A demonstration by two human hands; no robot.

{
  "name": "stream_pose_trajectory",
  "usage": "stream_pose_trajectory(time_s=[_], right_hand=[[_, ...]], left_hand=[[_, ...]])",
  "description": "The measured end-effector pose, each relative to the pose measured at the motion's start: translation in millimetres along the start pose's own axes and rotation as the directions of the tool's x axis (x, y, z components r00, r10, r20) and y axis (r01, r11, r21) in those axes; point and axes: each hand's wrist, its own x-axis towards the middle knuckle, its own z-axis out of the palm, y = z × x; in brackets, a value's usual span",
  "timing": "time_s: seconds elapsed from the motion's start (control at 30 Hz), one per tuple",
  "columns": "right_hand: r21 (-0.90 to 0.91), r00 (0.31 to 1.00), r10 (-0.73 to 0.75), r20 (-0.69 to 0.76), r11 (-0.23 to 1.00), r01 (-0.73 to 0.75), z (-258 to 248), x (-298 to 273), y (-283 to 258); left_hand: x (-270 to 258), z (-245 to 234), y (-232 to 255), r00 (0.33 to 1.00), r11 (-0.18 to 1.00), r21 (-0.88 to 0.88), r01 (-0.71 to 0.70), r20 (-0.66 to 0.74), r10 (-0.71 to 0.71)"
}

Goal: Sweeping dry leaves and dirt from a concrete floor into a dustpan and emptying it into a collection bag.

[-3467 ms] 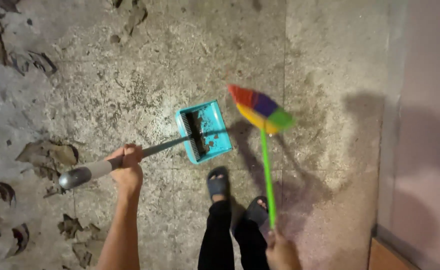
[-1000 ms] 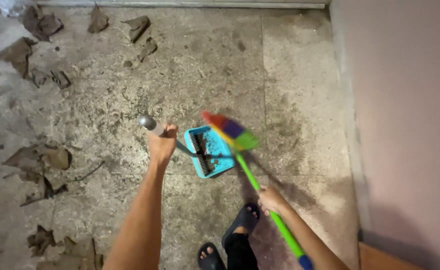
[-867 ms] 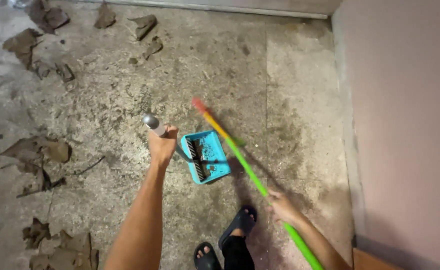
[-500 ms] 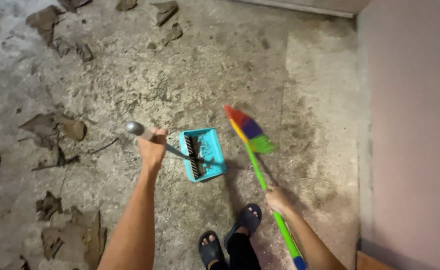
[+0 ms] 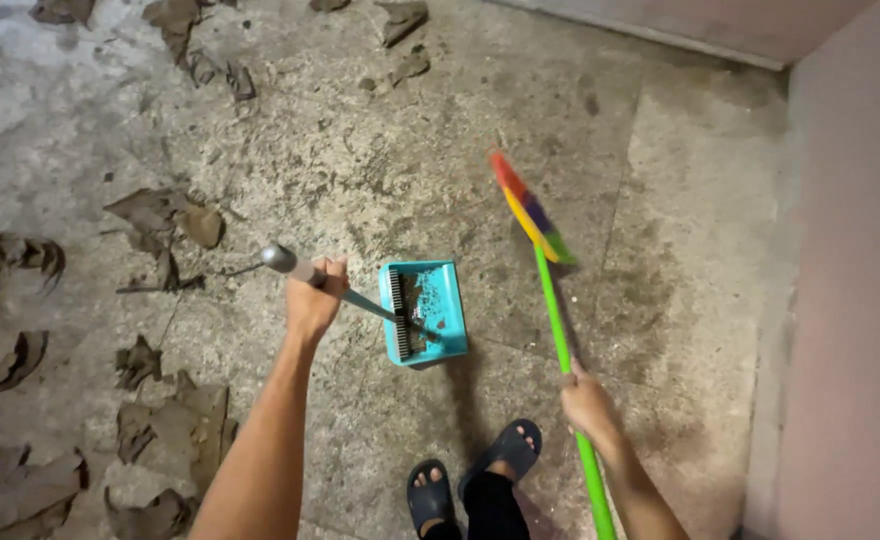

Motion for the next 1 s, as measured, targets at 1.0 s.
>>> stream_pose_trajectory(time_s=[1.0], right_hand=[[0.583,0.808,0.050,0.587,0.666,-0.465,-5,-52,66]], left_hand=[[-35,-26,-12,0.989,0.987,-0.087,0.137,-0.035,-0.141]])
